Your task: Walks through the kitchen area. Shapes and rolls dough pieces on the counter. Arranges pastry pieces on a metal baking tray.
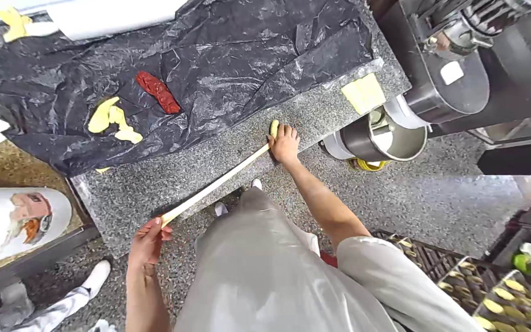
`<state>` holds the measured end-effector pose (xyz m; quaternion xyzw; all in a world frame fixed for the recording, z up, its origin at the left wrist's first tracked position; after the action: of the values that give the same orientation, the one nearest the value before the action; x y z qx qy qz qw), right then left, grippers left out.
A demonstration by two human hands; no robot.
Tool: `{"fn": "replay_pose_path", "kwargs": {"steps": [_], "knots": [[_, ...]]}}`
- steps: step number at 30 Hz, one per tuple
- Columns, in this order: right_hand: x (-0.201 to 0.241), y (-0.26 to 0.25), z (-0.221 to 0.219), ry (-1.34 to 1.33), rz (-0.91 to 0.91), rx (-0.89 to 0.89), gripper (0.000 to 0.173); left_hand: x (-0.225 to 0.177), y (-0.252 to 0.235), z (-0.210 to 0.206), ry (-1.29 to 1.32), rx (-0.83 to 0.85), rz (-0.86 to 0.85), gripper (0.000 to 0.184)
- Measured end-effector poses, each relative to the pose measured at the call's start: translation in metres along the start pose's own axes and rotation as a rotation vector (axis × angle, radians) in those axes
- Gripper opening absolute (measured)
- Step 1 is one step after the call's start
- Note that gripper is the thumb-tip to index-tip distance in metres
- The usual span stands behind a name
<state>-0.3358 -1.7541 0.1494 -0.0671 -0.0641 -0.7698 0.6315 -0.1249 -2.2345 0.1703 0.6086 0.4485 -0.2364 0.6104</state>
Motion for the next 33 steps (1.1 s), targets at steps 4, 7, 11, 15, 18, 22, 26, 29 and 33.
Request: {"fn": "replay_pose_path", "kwargs": {"steps": [4,7,11,15,18,22,26,29,33], "knots": [[0.083,0.090,-0.028,-0.044,0.239,0.097,0.097,-0.001,-0.013,-0.028,-0.024,0.088,0.032,0.028],[0.115,0.129,-0.028,-0.125,0.330,0.128,0.080,0.001,-0.019,-0.048,-0.043,0.137,0.036,0.028],[0.075,0.070,-0.017,-0.160,0.145,0.050,0.074,0.003,-0.025,-0.061,-0.041,0.172,0.062,0.029],[0.039,0.018,-0.003,-0.052,0.050,0.019,0.058,0.002,-0.035,-0.063,-0.052,0.159,0.059,0.024],[0.058,0.041,-0.017,-0.004,0.094,0.036,0.093,0.005,-0.044,-0.070,-0.119,0.141,0.068,0.024],[0.137,0.136,-0.033,-0.093,0.379,0.195,0.091,0.011,-0.055,-0.088,-0.157,0.174,0.116,0.026],[0.121,0.113,-0.021,-0.204,0.264,0.030,0.076,0.014,-0.059,-0.096,-0.169,0.205,0.149,0.026],[0.090,0.065,-0.022,-0.152,0.158,0.135,0.065,0.012,-0.064,-0.106,-0.182,0.227,0.167,0.026],[0.065,0.035,-0.018,-0.015,0.061,0.000,0.064,0.013,-0.068,-0.119,-0.238,0.239,0.174,0.026]]}}
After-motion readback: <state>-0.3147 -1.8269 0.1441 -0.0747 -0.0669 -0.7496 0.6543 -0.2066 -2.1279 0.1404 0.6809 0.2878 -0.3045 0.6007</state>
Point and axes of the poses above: each hand's wrist, its own y-axis away from the middle knuckle, its own z-axis out of the back of the hand, x = y × z, the point moved 3 cm from there along -y, towards the middle knuckle, and after that the axes turned 1 degree about -z, right-handed, at the moved point
